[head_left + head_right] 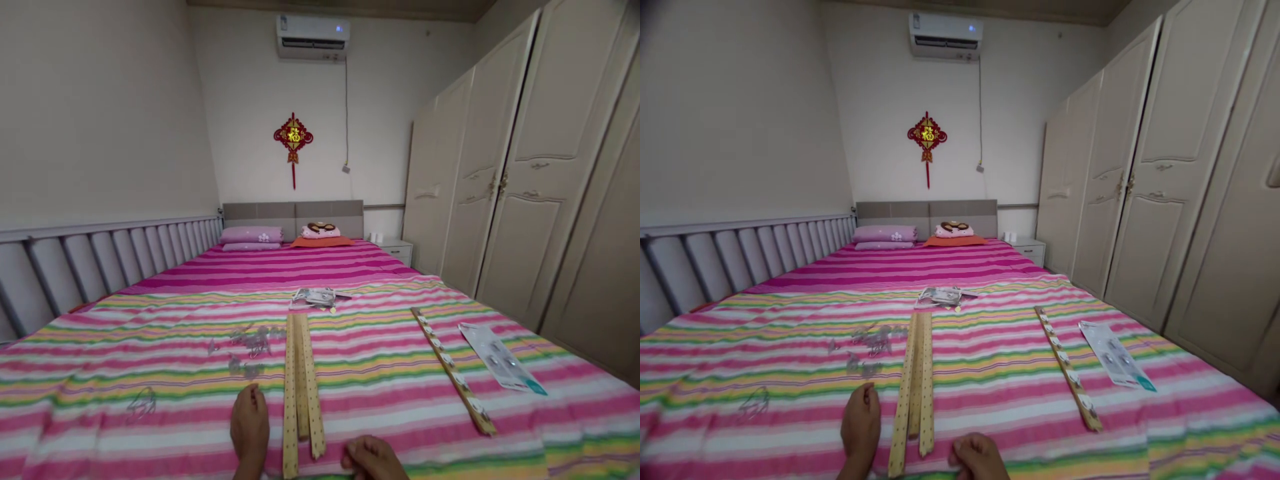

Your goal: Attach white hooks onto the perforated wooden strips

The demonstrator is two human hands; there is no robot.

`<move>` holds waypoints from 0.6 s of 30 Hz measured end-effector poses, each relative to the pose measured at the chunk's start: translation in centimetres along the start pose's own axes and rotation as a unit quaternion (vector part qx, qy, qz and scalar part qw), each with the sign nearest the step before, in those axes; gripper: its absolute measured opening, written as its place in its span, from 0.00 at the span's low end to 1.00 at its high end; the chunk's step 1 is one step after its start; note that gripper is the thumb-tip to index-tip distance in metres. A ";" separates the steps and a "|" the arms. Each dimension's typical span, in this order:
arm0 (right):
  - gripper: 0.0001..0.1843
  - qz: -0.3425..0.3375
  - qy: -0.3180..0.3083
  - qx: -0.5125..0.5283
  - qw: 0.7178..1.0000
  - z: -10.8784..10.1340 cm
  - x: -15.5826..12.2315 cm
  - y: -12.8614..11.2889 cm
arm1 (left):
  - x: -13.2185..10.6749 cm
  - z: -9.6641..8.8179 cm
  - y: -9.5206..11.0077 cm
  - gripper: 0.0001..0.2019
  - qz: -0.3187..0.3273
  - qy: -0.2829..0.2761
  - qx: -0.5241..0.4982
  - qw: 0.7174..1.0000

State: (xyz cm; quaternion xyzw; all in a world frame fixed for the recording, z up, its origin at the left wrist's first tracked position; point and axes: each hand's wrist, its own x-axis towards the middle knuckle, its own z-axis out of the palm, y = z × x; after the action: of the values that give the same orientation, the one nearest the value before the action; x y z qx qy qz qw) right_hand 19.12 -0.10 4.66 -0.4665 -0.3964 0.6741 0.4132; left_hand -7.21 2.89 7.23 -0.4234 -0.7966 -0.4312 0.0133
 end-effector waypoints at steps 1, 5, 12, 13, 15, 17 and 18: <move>0.26 0.020 0.003 0.003 1.000 1.0 0.4 0.1 | 0.0 0.1 0.0 0.13 0.000 -0.001 -0.003 1.000; 0.22 0.065 -0.014 0.052 0.996 4.1 0.6 -0.4 | 0.0 0.2 -0.1 0.12 0.003 -0.001 -0.008 1.000; 0.18 0.061 -0.059 0.085 0.993 5.1 1.7 -0.1 | 0.0 0.4 -0.2 0.13 -0.007 -0.007 -0.020 1.000; 0.17 0.063 -0.066 0.086 0.992 4.9 2.0 0.1 | 0.0 0.4 -0.2 0.13 -0.009 -0.007 -0.019 1.000; 0.16 0.066 -0.071 0.093 0.991 4.7 2.5 0.6 | 0.0 0.4 -0.2 0.13 -0.010 -0.007 -0.017 1.000; 0.17 0.057 -0.063 0.103 0.991 4.5 2.7 1.0 | 0.0 0.3 -0.2 0.13 -0.009 -0.003 -0.013 1.000; 0.18 0.052 -0.058 0.105 0.991 4.4 2.7 1.2 | -0.1 0.3 -0.1 0.13 -0.009 -0.001 -0.010 1.000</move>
State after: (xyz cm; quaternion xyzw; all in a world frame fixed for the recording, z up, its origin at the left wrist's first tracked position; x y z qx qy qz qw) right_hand 14.10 1.36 3.89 -0.4007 -0.3223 0.7583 0.4007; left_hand -7.18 3.00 6.95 -0.4166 -0.7960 -0.4390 0.0043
